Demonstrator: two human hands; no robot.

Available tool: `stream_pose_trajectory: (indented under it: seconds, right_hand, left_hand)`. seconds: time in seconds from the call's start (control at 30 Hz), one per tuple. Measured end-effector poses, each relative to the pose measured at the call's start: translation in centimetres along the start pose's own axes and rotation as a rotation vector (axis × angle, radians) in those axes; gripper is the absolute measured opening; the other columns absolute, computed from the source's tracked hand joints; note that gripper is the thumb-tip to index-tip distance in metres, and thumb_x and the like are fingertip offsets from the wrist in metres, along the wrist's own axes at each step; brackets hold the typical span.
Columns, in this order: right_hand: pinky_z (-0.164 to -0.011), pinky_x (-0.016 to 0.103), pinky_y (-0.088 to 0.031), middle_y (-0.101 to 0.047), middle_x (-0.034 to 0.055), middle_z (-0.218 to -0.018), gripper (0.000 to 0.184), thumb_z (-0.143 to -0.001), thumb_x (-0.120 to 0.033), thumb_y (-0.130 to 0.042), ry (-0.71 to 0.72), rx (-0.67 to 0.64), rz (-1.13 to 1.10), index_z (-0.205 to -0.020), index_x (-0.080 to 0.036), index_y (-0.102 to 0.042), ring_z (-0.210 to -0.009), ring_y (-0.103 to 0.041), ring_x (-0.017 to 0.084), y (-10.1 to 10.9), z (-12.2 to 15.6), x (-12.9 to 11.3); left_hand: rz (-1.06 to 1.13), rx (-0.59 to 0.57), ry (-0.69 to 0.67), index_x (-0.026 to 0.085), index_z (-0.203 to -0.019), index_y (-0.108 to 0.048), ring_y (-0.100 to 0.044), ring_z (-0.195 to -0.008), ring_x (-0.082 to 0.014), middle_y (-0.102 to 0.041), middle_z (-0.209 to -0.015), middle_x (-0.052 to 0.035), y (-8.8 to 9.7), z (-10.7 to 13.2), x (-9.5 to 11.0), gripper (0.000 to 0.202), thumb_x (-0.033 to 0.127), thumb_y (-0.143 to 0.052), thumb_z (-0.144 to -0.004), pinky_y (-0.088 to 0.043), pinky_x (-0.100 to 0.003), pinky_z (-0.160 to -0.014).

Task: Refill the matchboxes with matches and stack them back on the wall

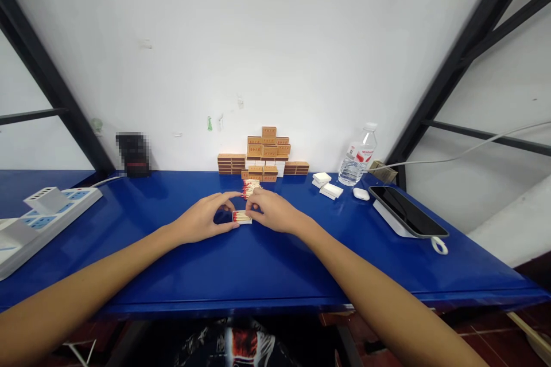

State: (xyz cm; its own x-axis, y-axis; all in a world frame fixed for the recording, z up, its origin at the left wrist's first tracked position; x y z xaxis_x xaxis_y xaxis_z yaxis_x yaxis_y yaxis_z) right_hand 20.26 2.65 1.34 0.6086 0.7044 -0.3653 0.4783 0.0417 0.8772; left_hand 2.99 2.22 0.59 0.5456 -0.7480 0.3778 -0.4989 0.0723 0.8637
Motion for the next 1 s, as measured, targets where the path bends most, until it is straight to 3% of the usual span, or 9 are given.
stream_pose_trajectory:
  seconds: [0.33, 0.5, 1.0]
  right_hand:
    - [-0.070, 0.026, -0.040, -0.061, 0.0027, -0.087, 0.009, -0.093, -0.012, -0.063, 0.026, 0.050, 0.028, -0.094, -0.018, -0.069, -0.080, -0.055, 0.015, -0.44, -0.10, -0.83]
    - [-0.071, 0.028, -0.040, -0.062, 0.0044, -0.090, 0.011, -0.099, -0.018, -0.058, 0.032, 0.016, 0.031, -0.094, -0.018, -0.069, -0.080, -0.055, 0.016, -0.63, -0.03, -0.79]
    - [-0.071, 0.027, -0.039, -0.063, 0.0043, -0.091, 0.006, -0.096, -0.017, -0.063, -0.021, -0.022, 0.063, -0.093, -0.017, -0.068, -0.081, -0.055, 0.016, -0.59, 0.04, -0.42]
  left_hand:
    - [0.032, -0.006, -0.014, 0.027, -0.149, -0.044, -0.065, -0.100, -0.0231, -0.070, -0.107, -0.0036, 0.16, -0.13, 0.49, 0.066, 0.040, -0.073, -0.091, -0.053, -0.039, -0.090]
    - [0.029, -0.002, -0.018, 0.029, -0.149, -0.044, -0.065, -0.099, -0.0232, -0.070, -0.105, -0.0031, 0.17, -0.07, 0.48, 0.066, 0.041, -0.072, -0.091, -0.053, -0.039, -0.089]
    - [0.022, -0.002, -0.005, 0.029, -0.150, -0.044, -0.065, -0.101, -0.0230, -0.070, -0.107, -0.0028, 0.24, -0.13, 0.43, 0.067, 0.041, -0.073, -0.091, -0.053, -0.038, -0.091]
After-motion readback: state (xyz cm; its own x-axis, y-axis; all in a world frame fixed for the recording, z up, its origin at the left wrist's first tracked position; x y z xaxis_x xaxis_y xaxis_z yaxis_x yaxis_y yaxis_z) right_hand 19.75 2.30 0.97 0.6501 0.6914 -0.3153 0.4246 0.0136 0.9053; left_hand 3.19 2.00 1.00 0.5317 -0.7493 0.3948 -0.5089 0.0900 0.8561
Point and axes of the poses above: each hand's wrist, its own z-axis away from the middle knuckle, its own y-axis out of the back of the hand, x = y × z, the point moved 6 cm from there along -z, towards the middle knuckle
